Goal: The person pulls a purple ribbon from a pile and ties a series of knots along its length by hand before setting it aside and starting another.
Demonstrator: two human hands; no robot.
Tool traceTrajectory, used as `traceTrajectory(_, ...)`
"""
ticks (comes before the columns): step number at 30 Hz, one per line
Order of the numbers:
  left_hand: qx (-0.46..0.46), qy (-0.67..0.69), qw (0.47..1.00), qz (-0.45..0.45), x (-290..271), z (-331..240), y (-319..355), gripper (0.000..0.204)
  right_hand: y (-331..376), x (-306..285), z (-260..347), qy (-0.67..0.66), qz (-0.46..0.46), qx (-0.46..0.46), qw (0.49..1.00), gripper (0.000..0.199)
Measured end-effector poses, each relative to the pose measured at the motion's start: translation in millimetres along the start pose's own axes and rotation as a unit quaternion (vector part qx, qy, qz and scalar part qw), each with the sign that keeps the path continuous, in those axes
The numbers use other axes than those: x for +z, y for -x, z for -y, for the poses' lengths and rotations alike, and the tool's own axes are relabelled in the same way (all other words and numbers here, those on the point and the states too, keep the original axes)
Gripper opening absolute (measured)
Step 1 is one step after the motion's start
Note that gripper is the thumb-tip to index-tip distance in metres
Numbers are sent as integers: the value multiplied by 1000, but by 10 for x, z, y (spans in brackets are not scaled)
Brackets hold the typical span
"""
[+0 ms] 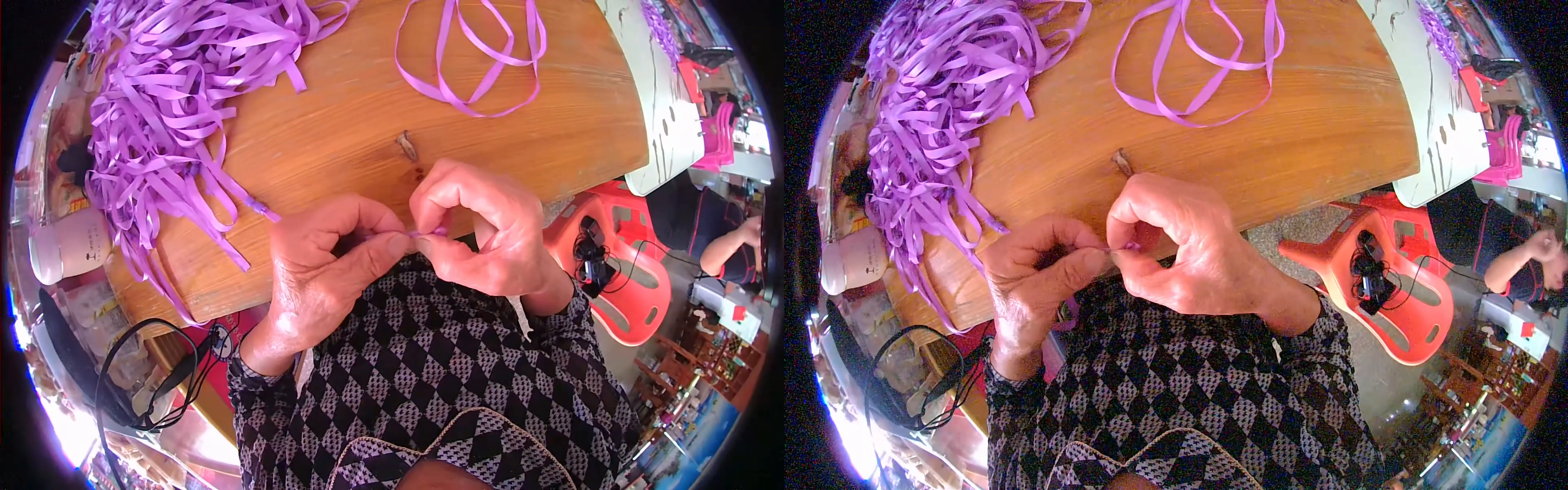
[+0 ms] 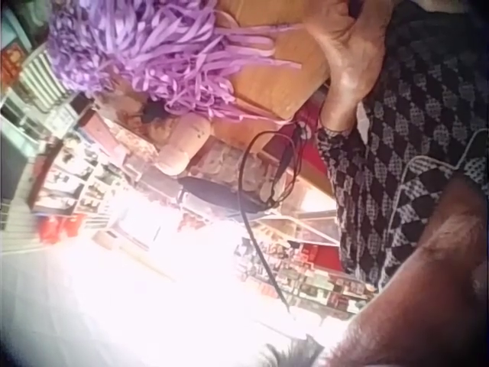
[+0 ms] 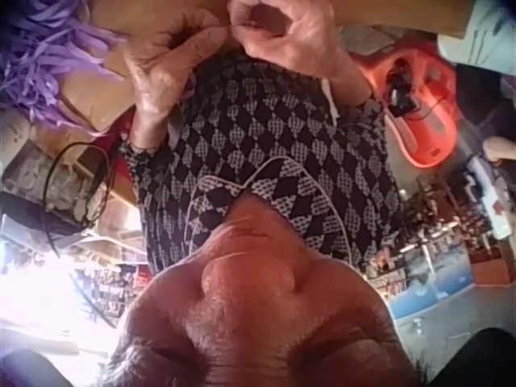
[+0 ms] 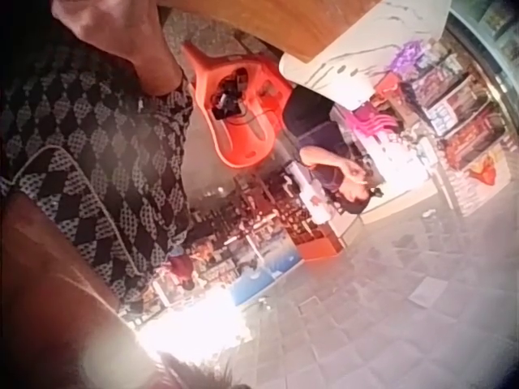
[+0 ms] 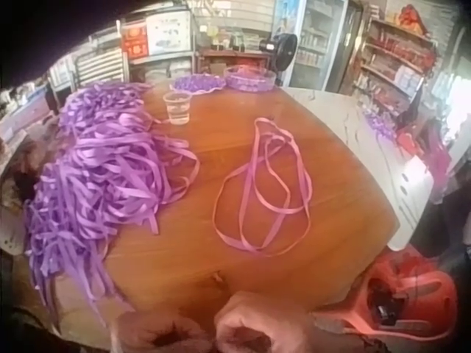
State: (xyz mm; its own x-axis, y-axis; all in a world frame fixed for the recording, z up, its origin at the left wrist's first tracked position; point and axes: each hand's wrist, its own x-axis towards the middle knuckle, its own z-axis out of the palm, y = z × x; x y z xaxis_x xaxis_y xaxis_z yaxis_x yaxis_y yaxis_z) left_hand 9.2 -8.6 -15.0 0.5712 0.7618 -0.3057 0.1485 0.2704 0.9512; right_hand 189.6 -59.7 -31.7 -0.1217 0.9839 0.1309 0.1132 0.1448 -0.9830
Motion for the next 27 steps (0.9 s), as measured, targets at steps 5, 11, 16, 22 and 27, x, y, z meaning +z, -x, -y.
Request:
traceTrajectory(5,28,-65,997,28,-65,-34,1,6,61,-60,-21,-42,13,20,999,21)
traceTrajectory(11,7,-13,1000,-15,-46,-5,38,5,71,-107,2,-114,-42,78,989,35)
traceTrajectory(16,16,-19,999,-22,-25,3,18,5,58,-119,-4,-9,-4,13,1000,36)
traceTrajectory(22,33,-71,997,20,-16,6,25,6,31,-17,-29,-73,38,35,996,18)
traceTrajectory(27,82,-95,990,62,-81,-16,20,7,91,-56,18,-182,59,196,962,19)
